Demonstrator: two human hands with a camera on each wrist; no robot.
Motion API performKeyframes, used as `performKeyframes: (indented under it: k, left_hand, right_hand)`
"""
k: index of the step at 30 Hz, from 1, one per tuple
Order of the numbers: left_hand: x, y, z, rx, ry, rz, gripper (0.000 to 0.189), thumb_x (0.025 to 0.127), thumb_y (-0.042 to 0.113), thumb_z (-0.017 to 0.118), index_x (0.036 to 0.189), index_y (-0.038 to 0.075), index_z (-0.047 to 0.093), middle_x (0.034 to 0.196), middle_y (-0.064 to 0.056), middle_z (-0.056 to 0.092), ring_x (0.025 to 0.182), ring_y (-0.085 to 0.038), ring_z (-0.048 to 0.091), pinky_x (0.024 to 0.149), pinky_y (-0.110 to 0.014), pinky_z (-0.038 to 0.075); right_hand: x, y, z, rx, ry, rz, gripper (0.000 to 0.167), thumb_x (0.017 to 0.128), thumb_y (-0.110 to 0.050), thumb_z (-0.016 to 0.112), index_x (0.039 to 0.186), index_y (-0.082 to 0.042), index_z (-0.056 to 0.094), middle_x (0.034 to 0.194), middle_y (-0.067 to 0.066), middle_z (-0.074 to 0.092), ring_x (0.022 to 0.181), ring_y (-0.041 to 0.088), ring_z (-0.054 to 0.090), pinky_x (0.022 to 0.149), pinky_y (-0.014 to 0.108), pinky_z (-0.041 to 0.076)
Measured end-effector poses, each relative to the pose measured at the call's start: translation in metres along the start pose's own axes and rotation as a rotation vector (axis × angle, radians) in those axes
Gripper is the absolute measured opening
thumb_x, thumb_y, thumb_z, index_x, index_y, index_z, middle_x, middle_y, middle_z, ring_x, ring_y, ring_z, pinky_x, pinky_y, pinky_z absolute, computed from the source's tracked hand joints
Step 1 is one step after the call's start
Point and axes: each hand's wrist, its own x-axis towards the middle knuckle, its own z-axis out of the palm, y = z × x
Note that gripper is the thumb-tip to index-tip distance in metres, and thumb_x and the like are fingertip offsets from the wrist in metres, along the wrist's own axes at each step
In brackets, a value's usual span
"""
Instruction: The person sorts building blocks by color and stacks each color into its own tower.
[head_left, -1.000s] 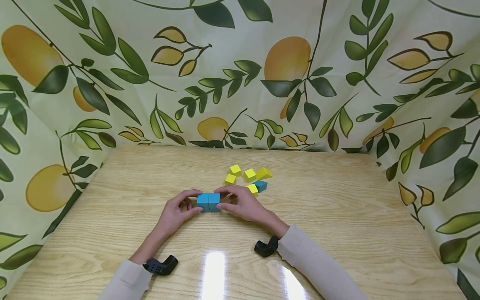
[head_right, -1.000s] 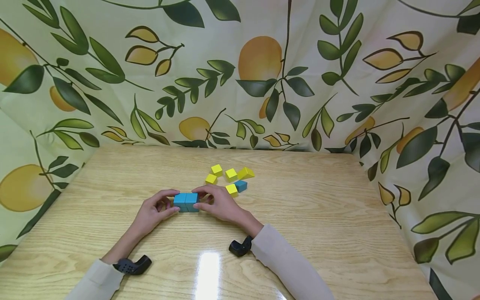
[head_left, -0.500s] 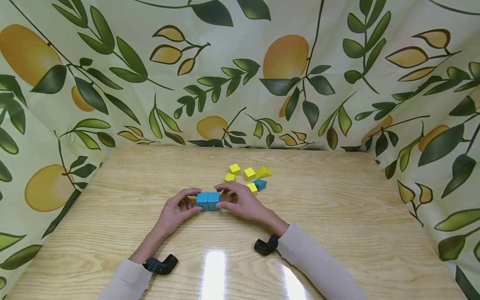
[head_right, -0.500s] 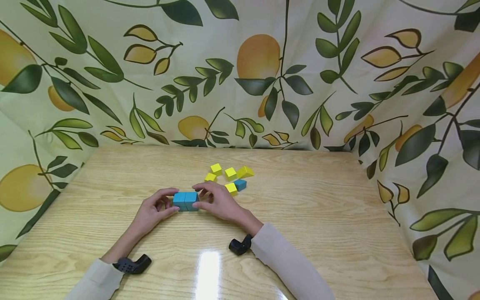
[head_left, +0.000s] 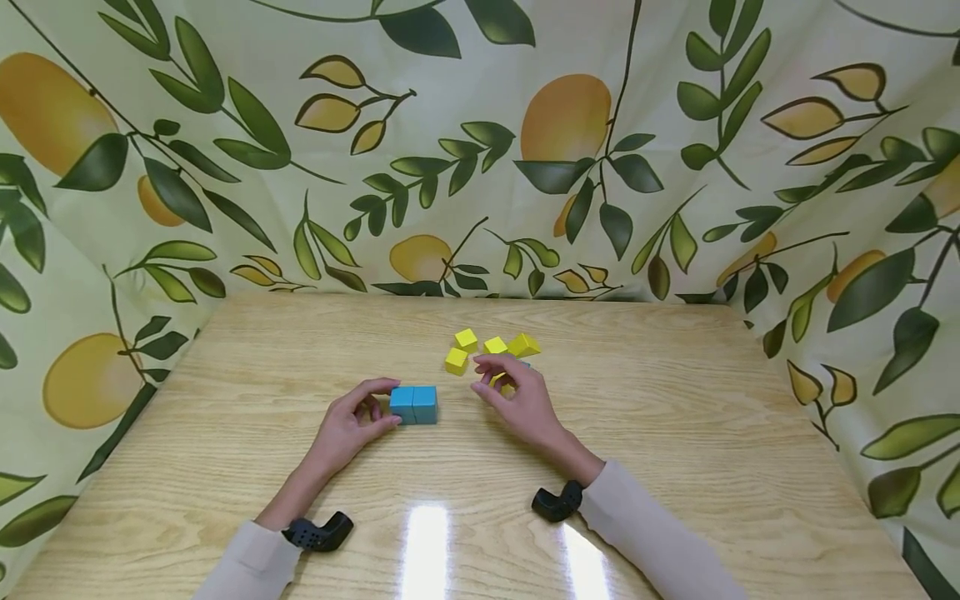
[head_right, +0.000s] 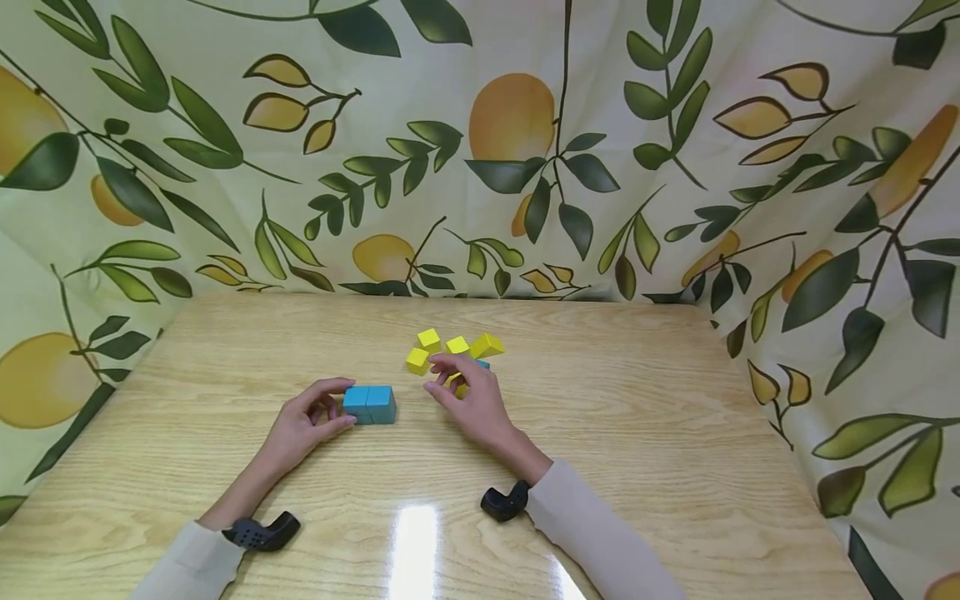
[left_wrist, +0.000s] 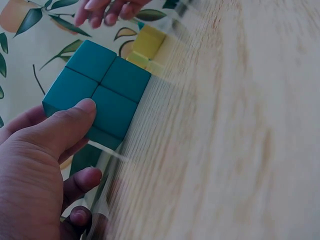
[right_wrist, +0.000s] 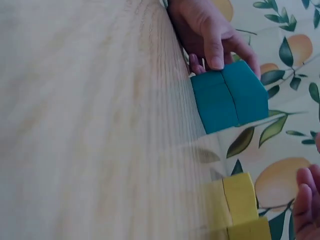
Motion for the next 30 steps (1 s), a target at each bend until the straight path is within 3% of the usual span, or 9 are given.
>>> performKeyframes:
  k: [7, 13, 22, 30]
  left_hand:
    - [0.0, 0.0, -0.001, 0.005, 0.001, -0.005, 0.046, 0.078, -0.004, 0.076, 0.121, 0.003, 0.062, 0.103, -0.009, 0.064, 0.068, -0.022, 0.052, 0.057, -0.027, 0.039]
    - [-0.001, -0.001, -0.001, 0.008, 0.003, 0.0, 0.046, 0.078, -0.004, 0.076, 0.121, 0.002, 0.061, 0.103, -0.009, 0.064, 0.068, -0.023, 0.052, 0.056, -0.028, 0.039]
    - [-0.003, 0.0, 0.0, 0.023, -0.003, 0.002, 0.046, 0.078, -0.003, 0.076, 0.121, 0.004, 0.062, 0.102, -0.009, 0.064, 0.068, -0.022, 0.052, 0.056, -0.027, 0.039]
    - [-0.001, 0.001, 0.0, 0.02, 0.0, 0.0, 0.045, 0.078, -0.003, 0.076, 0.121, 0.005, 0.062, 0.102, -0.008, 0.063, 0.068, -0.022, 0.052, 0.055, -0.027, 0.039]
  right_hand:
    - [-0.01, 0.012, -0.019, -0.017, 0.204, 0.036, 0.031, 0.085, 0.001, 0.07, 0.114, 0.004, 0.061, 0.098, 0.019, 0.062, 0.08, 0.024, 0.057, 0.065, 0.027, 0.047]
    - [-0.02, 0.023, -0.03, -0.15, 0.316, 0.172, 0.033, 0.086, -0.005, 0.071, 0.117, -0.001, 0.06, 0.105, 0.01, 0.061, 0.087, 0.019, 0.055, 0.068, 0.026, 0.046]
    - [-0.025, 0.028, -0.029, -0.225, 0.233, 0.38, 0.049, 0.081, -0.006, 0.076, 0.124, -0.003, 0.054, 0.115, 0.011, 0.056, 0.098, 0.024, 0.054, 0.075, 0.036, 0.046]
    - [-0.02, 0.032, -0.024, -0.302, 0.199, 0.399, 0.053, 0.075, -0.014, 0.083, 0.121, -0.003, 0.058, 0.107, 0.011, 0.058, 0.097, 0.025, 0.052, 0.078, 0.037, 0.042]
